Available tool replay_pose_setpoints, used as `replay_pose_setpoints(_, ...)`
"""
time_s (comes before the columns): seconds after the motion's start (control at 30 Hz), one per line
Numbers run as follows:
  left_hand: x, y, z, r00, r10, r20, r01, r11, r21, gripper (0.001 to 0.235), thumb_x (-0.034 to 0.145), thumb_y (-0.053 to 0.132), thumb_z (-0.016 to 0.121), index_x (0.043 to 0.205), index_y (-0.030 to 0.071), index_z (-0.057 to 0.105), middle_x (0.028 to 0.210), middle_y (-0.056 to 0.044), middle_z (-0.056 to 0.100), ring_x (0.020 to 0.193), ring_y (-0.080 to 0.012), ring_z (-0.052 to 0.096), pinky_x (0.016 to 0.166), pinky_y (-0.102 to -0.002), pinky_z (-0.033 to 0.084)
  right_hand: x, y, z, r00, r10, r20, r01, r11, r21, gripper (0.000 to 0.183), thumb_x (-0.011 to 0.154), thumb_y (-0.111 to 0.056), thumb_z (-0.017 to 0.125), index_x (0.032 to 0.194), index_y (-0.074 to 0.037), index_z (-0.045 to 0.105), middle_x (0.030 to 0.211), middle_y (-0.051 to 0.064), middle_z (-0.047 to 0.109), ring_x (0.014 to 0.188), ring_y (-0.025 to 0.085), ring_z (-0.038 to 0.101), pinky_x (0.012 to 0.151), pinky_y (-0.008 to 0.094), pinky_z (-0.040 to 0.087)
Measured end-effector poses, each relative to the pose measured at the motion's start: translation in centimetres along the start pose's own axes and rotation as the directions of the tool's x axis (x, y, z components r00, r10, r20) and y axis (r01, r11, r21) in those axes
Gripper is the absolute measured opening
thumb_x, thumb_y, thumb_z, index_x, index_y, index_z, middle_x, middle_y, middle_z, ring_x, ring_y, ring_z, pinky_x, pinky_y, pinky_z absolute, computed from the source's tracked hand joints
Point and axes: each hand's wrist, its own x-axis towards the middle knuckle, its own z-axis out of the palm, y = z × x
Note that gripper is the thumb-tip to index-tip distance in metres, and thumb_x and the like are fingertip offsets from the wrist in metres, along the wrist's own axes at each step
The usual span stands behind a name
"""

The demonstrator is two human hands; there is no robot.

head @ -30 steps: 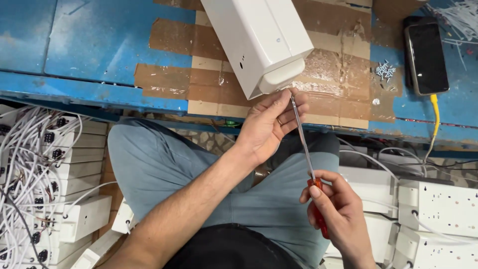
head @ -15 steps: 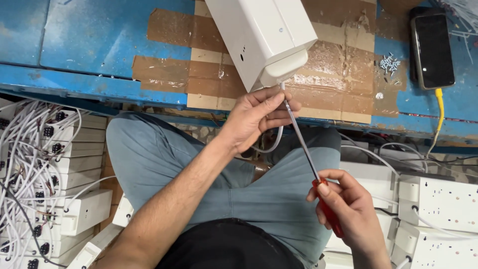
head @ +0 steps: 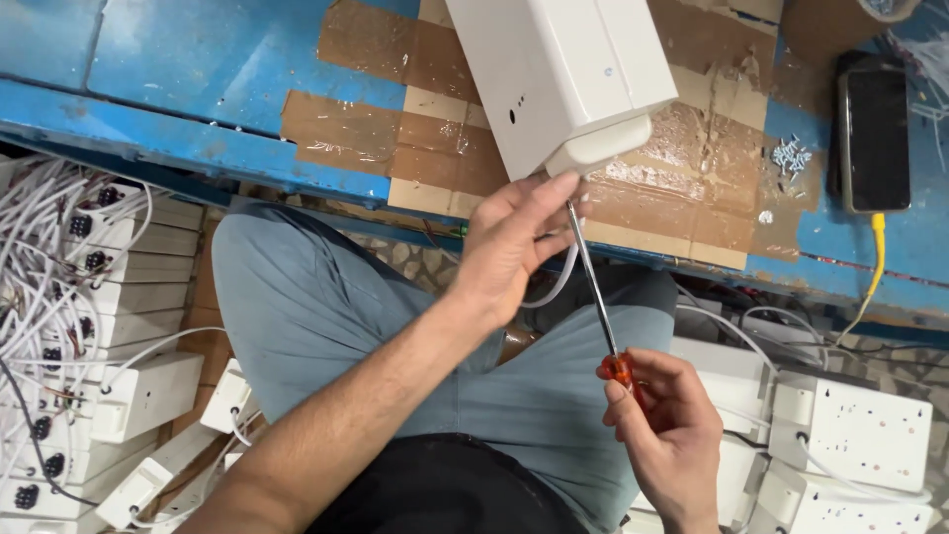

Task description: The person sits on the floor at a workbench and uses a red-handled screwdriver to drive screws, attaching a white plastic end cap to a white electronic enclosure box. They hold the enclosure steady with one hand while screwing, then set the finished unit aside and pick up the next enclosure to repeat the process.

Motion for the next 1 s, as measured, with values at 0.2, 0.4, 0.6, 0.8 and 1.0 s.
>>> replay_pose_setpoints(0.2, -0.1, 0.3, 3.7, 0.993, -0.002, -0.117, 0.000, 1.000, -0.017, 0.058, 0.086, 0.049, 0.076, 0.120, 0.003, 0.066, 0.121, -0.007, 0.070, 0.115, -0.0133, 0.067, 0.103, -0.037, 0.047, 0.2, -0.5, 0.4, 0.999, -0.052, 0.001, 0.052, 0.999, -0.009, 0.031, 0.091, -0.003, 0.069, 0.121, 0.000, 0.059, 0.104, 0.010, 0.076, 0.065, 0.009, 0.063, 0.050, 0.021, 0.048)
replay_pose_setpoints(0.4, 0.2, -0.7, 5.2, 0.978, 0.154, -0.143, -0.154, 0.988, 0.016, 0.058, 0.091, 0.046, 0.073, 0.128, 0.002, 0.063, 0.117, -0.009, 0.069, 0.102, -0.0154, 0.068, 0.085, -0.032, 0.051, 0.4, -0.2, 0.9, 0.996, -0.084, -0.009, 0.084, 0.996, 0.037, 0.033, 0.092, -0.003, 0.068, 0.123, 0.000, 0.058, 0.105, 0.011, 0.075, 0.065, 0.009, 0.062, 0.051, 0.021, 0.048)
replay_pose_setpoints(0.6, 0.1, -1.7, 7.2, 0.924, 0.332, -0.188, -0.340, 0.940, -0.010, 0.060, 0.098, 0.043, 0.067, 0.137, -0.001, 0.053, 0.119, -0.007, 0.064, 0.099, -0.0141, 0.065, 0.091, -0.033, 0.056, 0.7, 0.2, 0.3, 0.976, -0.217, -0.029, 0.212, 0.971, -0.112, 0.035, 0.095, -0.004, 0.068, 0.128, 0.002, 0.057, 0.109, 0.013, 0.075, 0.074, 0.010, 0.067, 0.061, 0.021, 0.052)
replay_pose_setpoints(0.8, 0.0, -1.9, 7.5, 0.920, 0.339, -0.197, -0.338, 0.940, 0.040, 0.057, 0.100, 0.043, 0.064, 0.135, -0.001, 0.052, 0.119, -0.013, 0.064, 0.102, -0.0166, 0.066, 0.092, -0.033, 0.055, 1.4, 0.1, -0.1, 0.966, -0.257, -0.043, 0.247, 0.955, -0.163, 0.037, 0.094, -0.002, 0.070, 0.128, 0.005, 0.061, 0.105, 0.015, 0.076, 0.072, 0.012, 0.067, 0.056, 0.022, 0.051)
replay_pose_setpoints(1.0, -0.5, -0.8, 7.7, 0.904, 0.402, -0.145, -0.407, 0.913, -0.012, 0.060, 0.100, 0.042, 0.065, 0.137, -0.004, 0.050, 0.128, -0.015, 0.059, 0.117, -0.0194, 0.062, 0.103, -0.037, 0.055, 1.8, 0.3, -0.2, 0.967, -0.255, -0.024, 0.252, 0.964, -0.087, 0.034, 0.095, -0.002, 0.070, 0.127, 0.005, 0.062, 0.104, 0.015, 0.076, 0.071, 0.011, 0.066, 0.057, 0.022, 0.051)
